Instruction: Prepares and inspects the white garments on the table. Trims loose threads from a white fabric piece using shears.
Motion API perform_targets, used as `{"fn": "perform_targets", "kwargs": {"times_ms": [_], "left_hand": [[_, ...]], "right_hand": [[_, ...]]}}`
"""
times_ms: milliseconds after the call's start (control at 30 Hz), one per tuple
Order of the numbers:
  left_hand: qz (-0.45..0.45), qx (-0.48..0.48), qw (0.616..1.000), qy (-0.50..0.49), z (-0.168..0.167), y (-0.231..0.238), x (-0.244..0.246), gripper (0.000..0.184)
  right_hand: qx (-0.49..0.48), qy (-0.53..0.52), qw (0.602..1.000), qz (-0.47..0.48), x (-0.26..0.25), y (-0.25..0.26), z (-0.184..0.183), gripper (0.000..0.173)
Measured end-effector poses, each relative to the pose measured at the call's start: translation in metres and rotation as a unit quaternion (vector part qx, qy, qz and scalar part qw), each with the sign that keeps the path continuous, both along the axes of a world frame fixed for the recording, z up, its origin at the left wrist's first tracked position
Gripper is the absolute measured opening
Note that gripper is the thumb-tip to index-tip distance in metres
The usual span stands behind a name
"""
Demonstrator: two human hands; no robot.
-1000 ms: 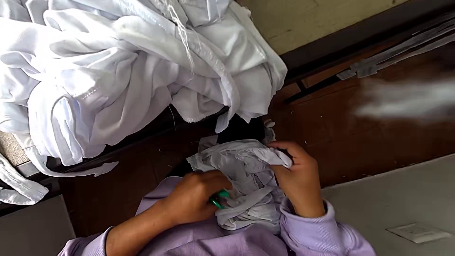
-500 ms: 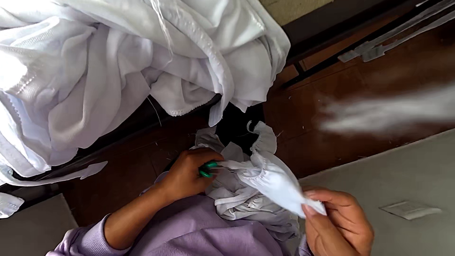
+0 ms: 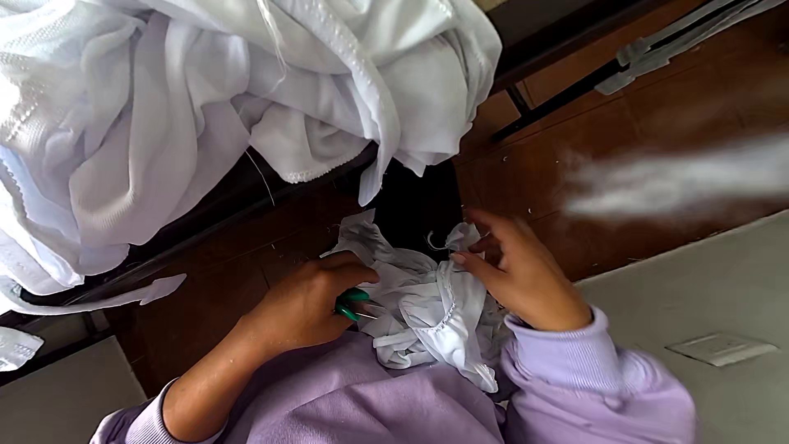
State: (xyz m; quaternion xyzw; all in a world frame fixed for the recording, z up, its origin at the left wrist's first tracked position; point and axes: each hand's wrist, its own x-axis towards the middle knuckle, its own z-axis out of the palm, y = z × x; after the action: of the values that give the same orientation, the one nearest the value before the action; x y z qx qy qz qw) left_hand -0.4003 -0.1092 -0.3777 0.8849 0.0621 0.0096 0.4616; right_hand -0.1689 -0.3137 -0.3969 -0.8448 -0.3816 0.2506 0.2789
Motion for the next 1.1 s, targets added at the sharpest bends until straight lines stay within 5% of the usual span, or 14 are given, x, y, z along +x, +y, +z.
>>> {"fn": "perform_targets", "kwargs": {"times_ms": [67,133,267,500,600,767,967,1100], "left_hand": [[0.018,-0.007,0.999,-0.034,0.004,-0.002,0.007,0.025],[0.041,-0.026,0.997,-0.065,0.007,-0.006,0.012,0.02],[0.083,-0.055,0.988,-0.116,0.007,-0.013,0.029,0.025],[0.018,-0.061,0.988,-0.143,0.025,-0.042,0.072,0.07],[-0.005,-0.081,0.973,-0.218,0.026,-0.047,0.077,0.05],[-0.011,-0.266,0.942,-0.204,0.032,-0.033,0.076,0.016],[0.025,-0.358,0.913,-0.196,0.036,-0.028,0.076,0.01],[0.007,-0.359,0.916,-0.18,0.04,-0.033,0.077,0.009]], "right_hand": [[0.01,-0.007,1.0,-0.001,0.001,0.011,-0.001,0.022],[0.041,-0.01,0.999,-0.035,-0.002,0.01,0.003,0.009],[0.117,0.011,0.992,-0.039,-0.009,-0.004,0.014,0.016],[0.234,0.034,0.97,-0.055,-0.045,0.001,0.057,0.011],[0.285,0.089,0.952,-0.073,-0.051,0.0,0.066,0.016],[0.356,0.185,0.913,-0.068,-0.052,-0.007,0.066,0.014],[0.378,0.166,0.908,-0.07,-0.062,-0.01,0.059,0.014],[0.36,0.165,0.918,-0.031,-0.067,-0.007,0.058,0.039]]}}
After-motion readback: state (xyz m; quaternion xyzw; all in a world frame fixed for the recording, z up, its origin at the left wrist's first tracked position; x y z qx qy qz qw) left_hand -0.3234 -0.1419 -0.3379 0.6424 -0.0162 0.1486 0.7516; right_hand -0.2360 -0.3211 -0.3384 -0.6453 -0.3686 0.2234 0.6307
